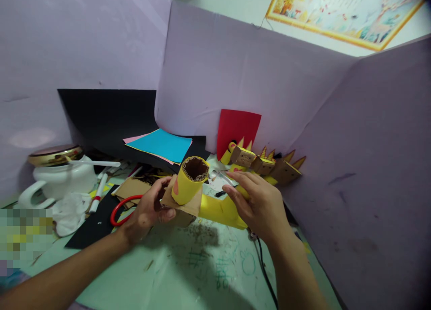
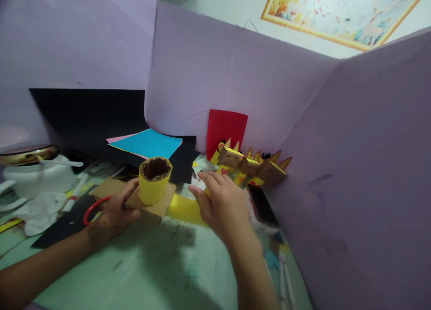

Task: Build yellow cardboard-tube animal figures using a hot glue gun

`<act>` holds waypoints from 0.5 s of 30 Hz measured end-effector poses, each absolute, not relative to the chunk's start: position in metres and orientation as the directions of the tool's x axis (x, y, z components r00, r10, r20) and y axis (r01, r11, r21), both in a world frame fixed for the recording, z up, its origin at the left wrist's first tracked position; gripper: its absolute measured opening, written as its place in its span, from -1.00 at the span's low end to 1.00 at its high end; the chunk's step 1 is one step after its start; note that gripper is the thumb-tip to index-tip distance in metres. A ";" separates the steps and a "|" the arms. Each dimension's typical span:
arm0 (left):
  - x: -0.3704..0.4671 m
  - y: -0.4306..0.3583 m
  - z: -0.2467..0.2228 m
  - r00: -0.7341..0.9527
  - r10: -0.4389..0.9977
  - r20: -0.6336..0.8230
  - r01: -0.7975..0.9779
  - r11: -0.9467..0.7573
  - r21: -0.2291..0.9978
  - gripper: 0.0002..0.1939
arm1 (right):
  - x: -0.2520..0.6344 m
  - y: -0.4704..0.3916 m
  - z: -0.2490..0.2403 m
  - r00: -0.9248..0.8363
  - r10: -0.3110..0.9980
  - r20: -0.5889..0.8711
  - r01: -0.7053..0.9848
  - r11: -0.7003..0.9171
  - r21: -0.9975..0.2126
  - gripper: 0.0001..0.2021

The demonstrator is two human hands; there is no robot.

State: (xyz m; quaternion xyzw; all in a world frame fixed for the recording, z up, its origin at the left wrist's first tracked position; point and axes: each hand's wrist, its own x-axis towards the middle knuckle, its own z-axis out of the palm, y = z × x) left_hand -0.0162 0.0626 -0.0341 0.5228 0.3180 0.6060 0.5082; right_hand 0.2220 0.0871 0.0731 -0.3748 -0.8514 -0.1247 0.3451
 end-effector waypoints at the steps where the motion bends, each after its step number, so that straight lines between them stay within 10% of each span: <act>1: -0.016 0.062 -0.033 0.058 0.949 0.310 -0.279 -0.283 0.918 -0.25 | 0.222 0.087 0.073 -0.481 0.555 0.678 0.725 0.687 -0.048 -0.67; 15: -0.018 0.065 -0.037 0.040 0.939 0.342 -0.240 -0.323 0.916 -0.25 | 0.222 0.087 0.072 -0.485 0.543 0.685 0.723 0.690 -0.034 -0.68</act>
